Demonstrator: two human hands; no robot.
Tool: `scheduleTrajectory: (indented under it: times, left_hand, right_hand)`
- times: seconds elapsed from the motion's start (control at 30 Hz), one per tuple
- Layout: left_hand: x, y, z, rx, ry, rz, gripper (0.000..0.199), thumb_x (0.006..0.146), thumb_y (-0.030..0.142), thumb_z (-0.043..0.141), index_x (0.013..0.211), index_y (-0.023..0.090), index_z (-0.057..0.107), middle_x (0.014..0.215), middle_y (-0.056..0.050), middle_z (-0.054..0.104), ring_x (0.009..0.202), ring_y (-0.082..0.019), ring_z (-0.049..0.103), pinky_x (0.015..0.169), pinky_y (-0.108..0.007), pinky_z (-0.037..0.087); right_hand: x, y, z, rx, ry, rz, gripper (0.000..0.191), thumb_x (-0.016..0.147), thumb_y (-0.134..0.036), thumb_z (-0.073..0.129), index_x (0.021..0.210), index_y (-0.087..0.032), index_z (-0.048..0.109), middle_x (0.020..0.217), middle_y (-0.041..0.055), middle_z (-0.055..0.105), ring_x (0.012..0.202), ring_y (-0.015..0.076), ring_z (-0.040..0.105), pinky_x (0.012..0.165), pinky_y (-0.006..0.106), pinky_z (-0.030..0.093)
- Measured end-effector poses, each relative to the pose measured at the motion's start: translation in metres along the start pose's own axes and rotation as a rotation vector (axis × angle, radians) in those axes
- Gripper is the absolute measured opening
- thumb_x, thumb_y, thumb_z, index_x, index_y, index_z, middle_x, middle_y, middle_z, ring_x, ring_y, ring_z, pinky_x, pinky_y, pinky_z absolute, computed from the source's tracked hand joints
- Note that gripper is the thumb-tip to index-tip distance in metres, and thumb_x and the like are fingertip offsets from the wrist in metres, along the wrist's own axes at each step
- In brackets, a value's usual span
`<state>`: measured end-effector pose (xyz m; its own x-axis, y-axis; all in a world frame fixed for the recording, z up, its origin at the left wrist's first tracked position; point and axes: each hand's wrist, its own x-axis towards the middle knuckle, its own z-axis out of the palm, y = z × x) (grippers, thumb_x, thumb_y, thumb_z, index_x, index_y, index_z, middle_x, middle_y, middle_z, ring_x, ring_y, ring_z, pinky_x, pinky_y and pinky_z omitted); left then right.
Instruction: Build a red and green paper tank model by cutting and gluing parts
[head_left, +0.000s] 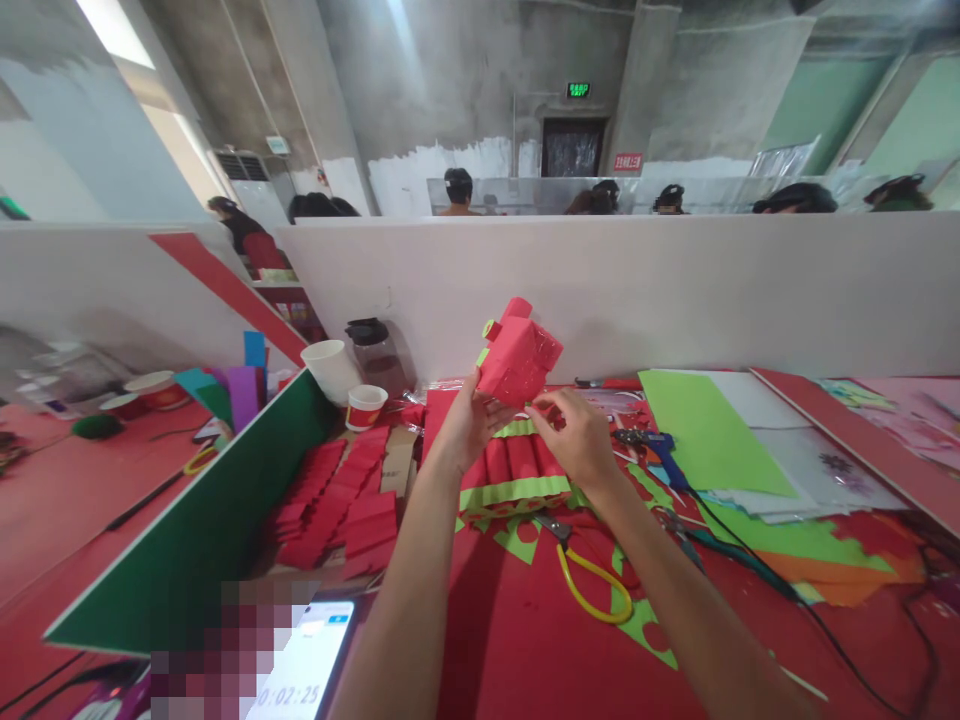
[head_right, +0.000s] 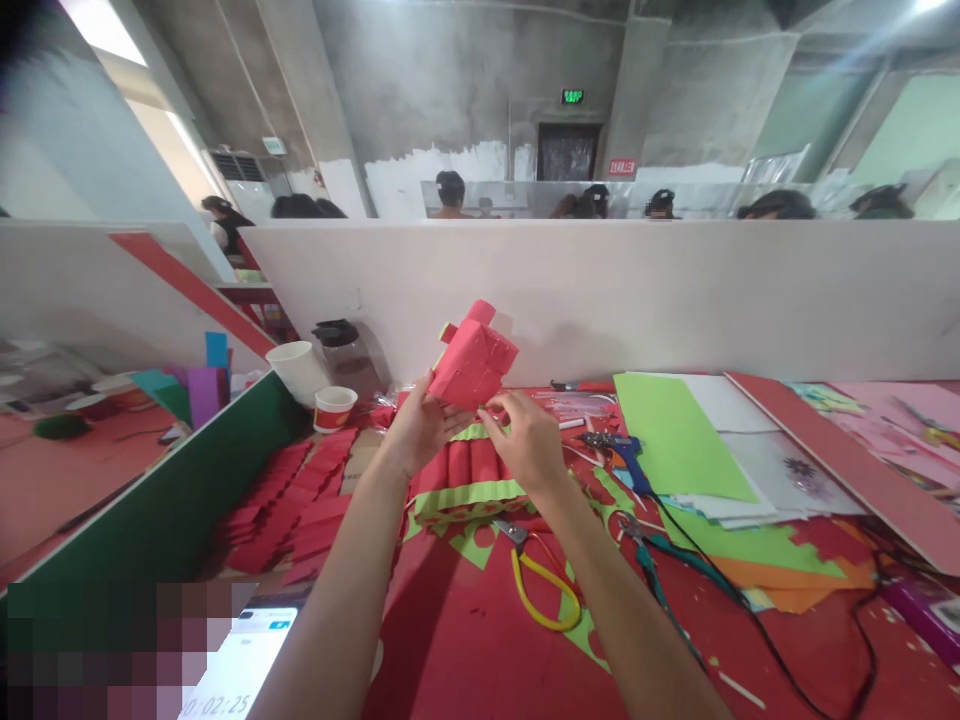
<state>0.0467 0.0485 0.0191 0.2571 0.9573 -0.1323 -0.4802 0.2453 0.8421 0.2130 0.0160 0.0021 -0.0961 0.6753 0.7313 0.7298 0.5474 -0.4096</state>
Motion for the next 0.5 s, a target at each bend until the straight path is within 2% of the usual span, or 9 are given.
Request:
scheduleTrajectory:
  times: [0.5]
  left_hand:
    - [0.0025, -0.0024, 0.0007, -0.001, -0.018, -0.016, 0.065, 0.079, 0.072, 0.050, 0.100, 0.013, 0.067, 0.091, -0.015, 0.073, 0.100, -0.028, 0.067, 0.096, -0.040, 0.048]
  right_hand:
    - [-0.0001, 0.0048, 0.0012, -0.053, 0.003, -0.017, 0.011, 0.089, -0.022, 0.054, 0.088, -0.019, 0.064, 0.083, 0.0050, 0.068, 0.075, 0.0178, 0.062, 0.073, 0.027, 0.043]
